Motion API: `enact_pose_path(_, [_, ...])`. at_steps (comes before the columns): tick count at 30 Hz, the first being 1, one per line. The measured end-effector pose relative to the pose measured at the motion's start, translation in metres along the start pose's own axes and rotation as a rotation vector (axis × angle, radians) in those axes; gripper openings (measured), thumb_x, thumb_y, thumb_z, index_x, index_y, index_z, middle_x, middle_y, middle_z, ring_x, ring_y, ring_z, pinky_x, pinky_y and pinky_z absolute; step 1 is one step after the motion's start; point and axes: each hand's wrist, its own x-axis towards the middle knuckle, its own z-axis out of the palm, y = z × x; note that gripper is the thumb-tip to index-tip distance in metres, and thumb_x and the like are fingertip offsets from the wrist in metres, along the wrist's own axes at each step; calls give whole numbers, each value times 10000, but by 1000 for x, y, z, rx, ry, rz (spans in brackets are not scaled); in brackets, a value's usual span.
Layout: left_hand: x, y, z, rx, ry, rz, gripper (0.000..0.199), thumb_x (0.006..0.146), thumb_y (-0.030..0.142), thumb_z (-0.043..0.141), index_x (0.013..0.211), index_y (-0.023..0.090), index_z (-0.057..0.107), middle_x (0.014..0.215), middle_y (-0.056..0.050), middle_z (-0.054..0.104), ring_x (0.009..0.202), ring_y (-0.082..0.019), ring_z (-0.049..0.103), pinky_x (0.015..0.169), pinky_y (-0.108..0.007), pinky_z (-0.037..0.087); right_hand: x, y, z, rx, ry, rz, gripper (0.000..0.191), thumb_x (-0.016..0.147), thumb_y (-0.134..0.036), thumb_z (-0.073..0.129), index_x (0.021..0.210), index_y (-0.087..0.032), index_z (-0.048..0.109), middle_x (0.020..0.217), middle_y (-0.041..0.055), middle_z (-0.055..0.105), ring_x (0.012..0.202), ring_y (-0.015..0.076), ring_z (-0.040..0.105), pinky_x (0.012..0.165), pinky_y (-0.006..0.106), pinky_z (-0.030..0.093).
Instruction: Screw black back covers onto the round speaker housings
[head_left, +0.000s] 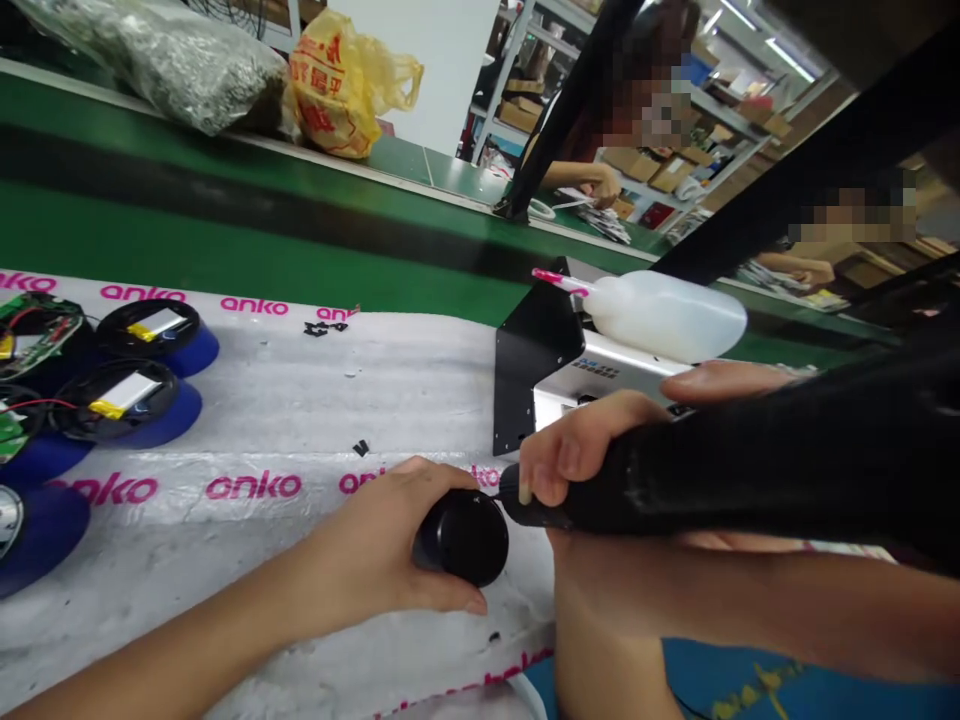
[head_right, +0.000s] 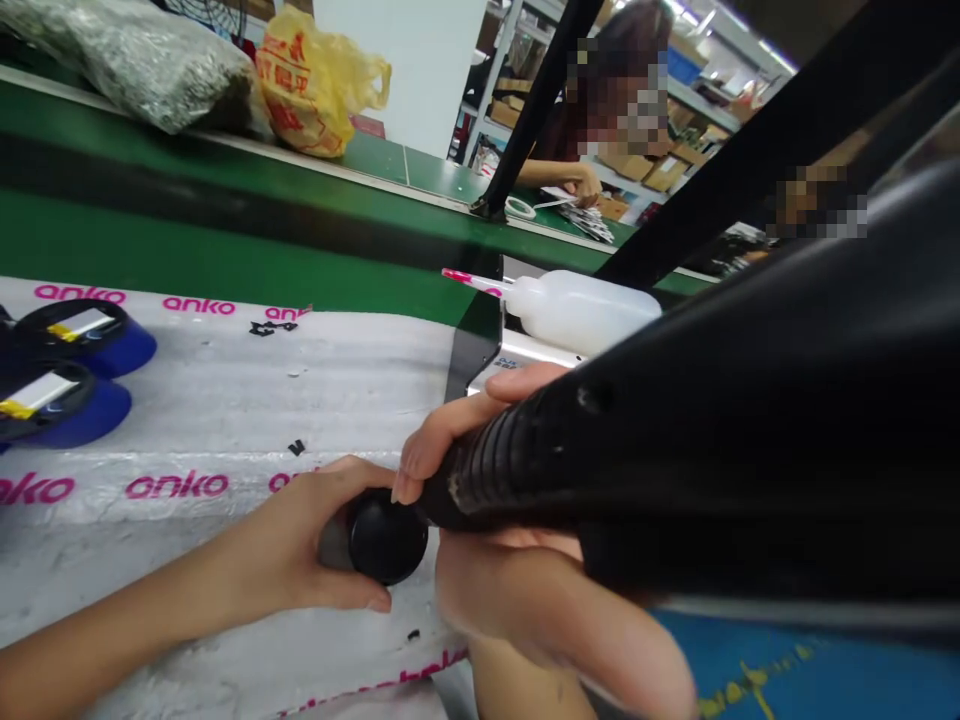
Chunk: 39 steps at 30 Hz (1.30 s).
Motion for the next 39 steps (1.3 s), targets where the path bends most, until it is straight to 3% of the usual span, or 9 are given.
enact_pose_path(5, [0,1,0,-26,14,-8,631,653,395,898,1204,246,629,1137,-17,683,1070,-271,626,922,-373,466,4,-1,23,90,182,-53,532,765,-771,613,835,-244,587,456,-61,557,271,141,422,271,252,291])
enact_pose_path(10, [-2,1,1,-35,37,-54,622,658,352,890,1213,251,628,1140,-28,670,1053,-270,621,905,-382,471,9,-13,18,8,69,106,536,668,-738,739,763,-254,529,461,-35,614,307,203,504,303,335,434])
enact_pose_path(16, [-2,3,3,1,37,-54,573,696,299,863,1214,271,618,1142,-14,657,1058,-264,613,939,-400,477,-5,1,12,114,159,-18,546,717,-776,667,896,-264,599,526,-33,644,331,183,513,303,295,423])
enact_pose_path(21, [-5,-1,-1,35,8,-2,606,798,305,777,1354,382,549,1320,-13,578,1169,-285,590,1006,-425,492,4,-3,-5,148,136,-59,605,780,-771,607,1138,-284,613,577,-48,598,366,157,494,358,298,446])
enact_pose_path(25, [-14,-12,-9,-100,-85,-60,680,917,379,646,1505,494,325,1498,12,510,1381,-299,472,1160,-511,375,32,-12,-37,-121,382,-394,387,914,-614,544,1018,-251,629,577,-44,549,399,139,495,350,258,395])
enact_pose_path(27, [-15,-15,-7,-109,-103,-74,661,928,414,630,1509,492,324,1552,17,468,1447,-301,395,1206,-546,284,43,-7,-50,-188,449,-475,384,924,-606,524,1022,-244,610,583,-45,548,409,138,505,352,254,387])
enact_pose_path(32, [-4,-8,10,84,74,-75,882,569,345,935,1355,334,534,1435,-66,585,1344,-399,496,1134,-572,378,43,1,-57,-223,398,-330,445,900,-675,530,966,-238,587,528,-62,534,365,138,488,344,263,399])
enact_pose_path(36, [3,6,6,56,4,-127,613,642,259,870,1183,293,584,1225,-12,697,1155,-320,629,997,-472,484,29,-19,-35,-195,349,-212,548,798,-760,582,950,-234,583,520,-51,554,340,162,471,286,287,379])
enact_pose_path(39, [2,10,-2,25,-41,-119,573,677,236,845,1185,305,588,1243,12,678,1165,-287,614,1002,-438,467,32,-30,-26,-258,432,-270,417,890,-629,529,930,-217,571,532,-43,561,366,157,487,306,275,396])
